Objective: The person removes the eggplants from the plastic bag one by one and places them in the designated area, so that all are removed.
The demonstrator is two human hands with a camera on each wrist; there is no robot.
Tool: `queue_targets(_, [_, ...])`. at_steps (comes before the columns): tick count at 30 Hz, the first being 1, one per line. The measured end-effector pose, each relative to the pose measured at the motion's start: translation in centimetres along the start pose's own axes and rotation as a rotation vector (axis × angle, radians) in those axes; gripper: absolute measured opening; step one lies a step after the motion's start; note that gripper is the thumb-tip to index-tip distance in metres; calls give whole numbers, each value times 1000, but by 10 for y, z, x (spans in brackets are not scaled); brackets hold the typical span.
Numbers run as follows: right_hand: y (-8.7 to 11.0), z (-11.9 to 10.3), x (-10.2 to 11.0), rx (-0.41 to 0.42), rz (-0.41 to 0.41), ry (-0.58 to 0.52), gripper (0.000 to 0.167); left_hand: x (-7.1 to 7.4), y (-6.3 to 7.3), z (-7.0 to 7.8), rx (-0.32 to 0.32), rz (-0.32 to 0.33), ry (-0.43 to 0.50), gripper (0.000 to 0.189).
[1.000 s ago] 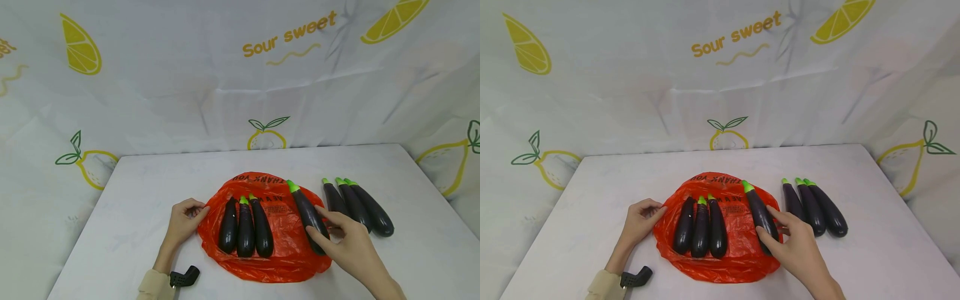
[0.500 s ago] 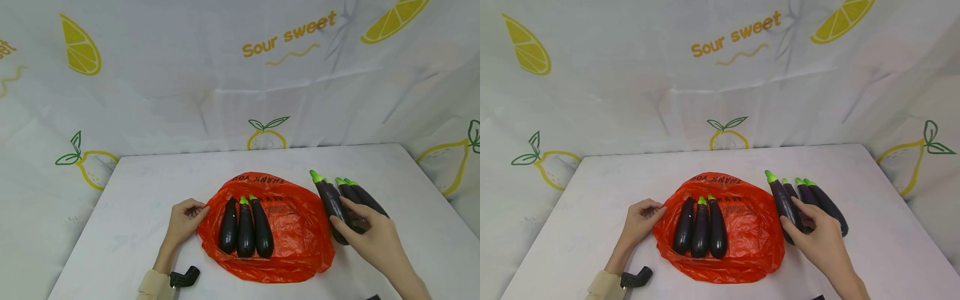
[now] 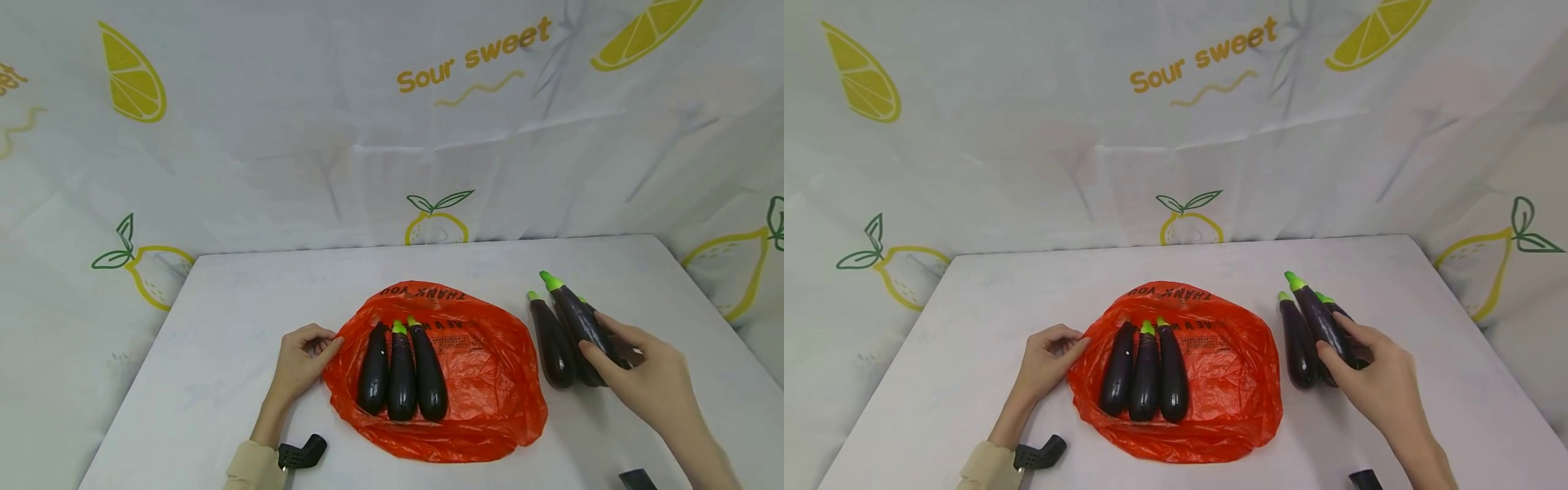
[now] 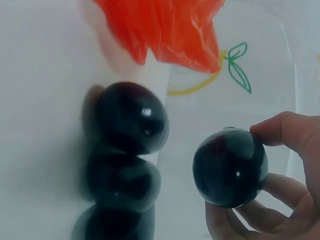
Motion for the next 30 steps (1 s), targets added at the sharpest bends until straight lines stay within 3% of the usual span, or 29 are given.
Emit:
queue_targets(13, [-23, 35, 22, -20, 55, -40, 50, 0, 0, 1, -14, -5, -6, 9])
queue_targets(25, [-35, 69, 26, -160, 72, 53, 54, -2, 0, -1, -4, -8, 3, 3])
queue_targets(30, [-39, 80, 30, -175, 78, 17, 56, -1, 0, 1, -6, 4, 4, 5])
Point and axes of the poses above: each hand's wrist, its own y-axis away from the middle knuckle, its own x-axis out of the back of the hand, z = x × y, the point moved 10 cm from there along -y, towards the middle knuckle, and after that the axes turned 14 degrees about -x, right-handed, at the moved point
